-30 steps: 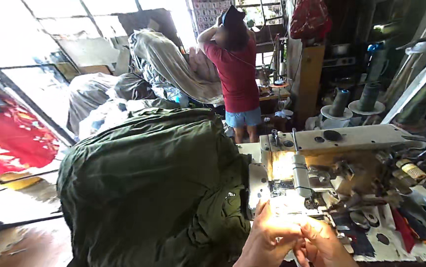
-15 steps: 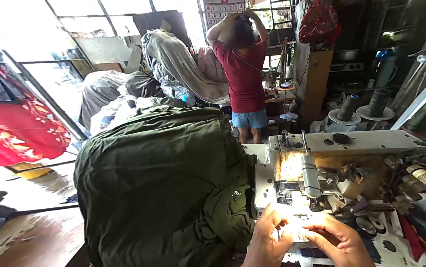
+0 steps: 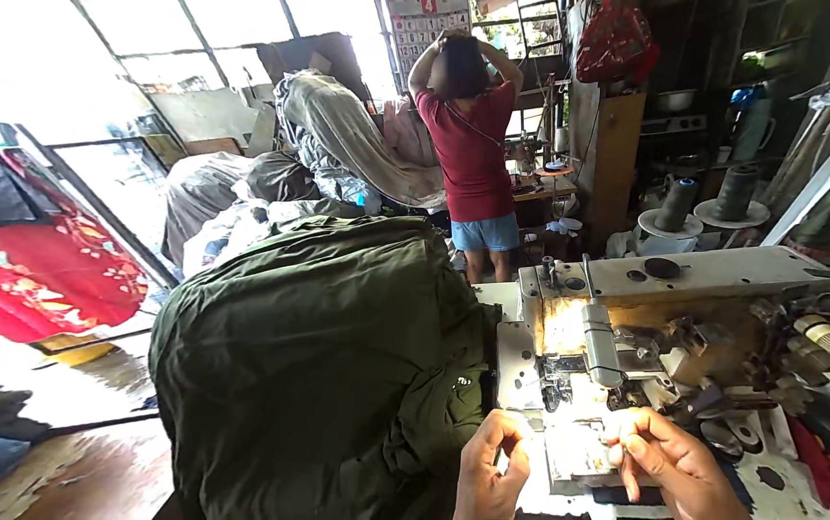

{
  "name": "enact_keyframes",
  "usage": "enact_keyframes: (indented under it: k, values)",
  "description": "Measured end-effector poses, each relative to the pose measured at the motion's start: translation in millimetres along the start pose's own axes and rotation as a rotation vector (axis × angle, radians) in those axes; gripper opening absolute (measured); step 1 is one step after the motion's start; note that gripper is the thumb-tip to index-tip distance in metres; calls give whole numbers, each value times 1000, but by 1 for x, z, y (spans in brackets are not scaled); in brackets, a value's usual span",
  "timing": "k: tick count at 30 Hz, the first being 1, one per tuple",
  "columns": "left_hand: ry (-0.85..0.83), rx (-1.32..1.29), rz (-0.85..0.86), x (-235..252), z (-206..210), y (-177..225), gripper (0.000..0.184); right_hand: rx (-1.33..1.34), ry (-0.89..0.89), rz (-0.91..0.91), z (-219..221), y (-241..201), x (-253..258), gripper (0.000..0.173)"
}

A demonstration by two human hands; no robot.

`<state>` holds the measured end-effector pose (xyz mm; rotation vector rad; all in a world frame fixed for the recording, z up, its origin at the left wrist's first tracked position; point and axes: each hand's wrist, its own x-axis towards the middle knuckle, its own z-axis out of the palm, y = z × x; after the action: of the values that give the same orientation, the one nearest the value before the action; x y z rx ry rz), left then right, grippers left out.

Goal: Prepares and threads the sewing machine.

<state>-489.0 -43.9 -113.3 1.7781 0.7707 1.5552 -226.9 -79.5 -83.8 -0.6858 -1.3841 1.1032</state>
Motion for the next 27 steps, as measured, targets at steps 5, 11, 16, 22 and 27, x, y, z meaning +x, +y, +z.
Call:
enact_keyframes:
  k: [5, 11, 16, 22, 27]
  values:
    - [75, 3, 0, -1, 2, 7, 9, 53, -124, -17, -19, -4, 4, 19]
    - [-40, 79, -42, -6, 2, 1, 9, 298, -165, -44, -15, -4, 4, 19]
    - [-204, 185, -139, -22, 30, -5, 4, 638, -161, 30, -1, 4, 0, 18]
    - [-262, 326, -199, -18, 36, -8, 14, -109, 4, 76, 8, 1, -6, 6]
    - [-206, 71, -135, -3, 49, 8, 32, -400, -26, 24, 11, 5, -7, 15]
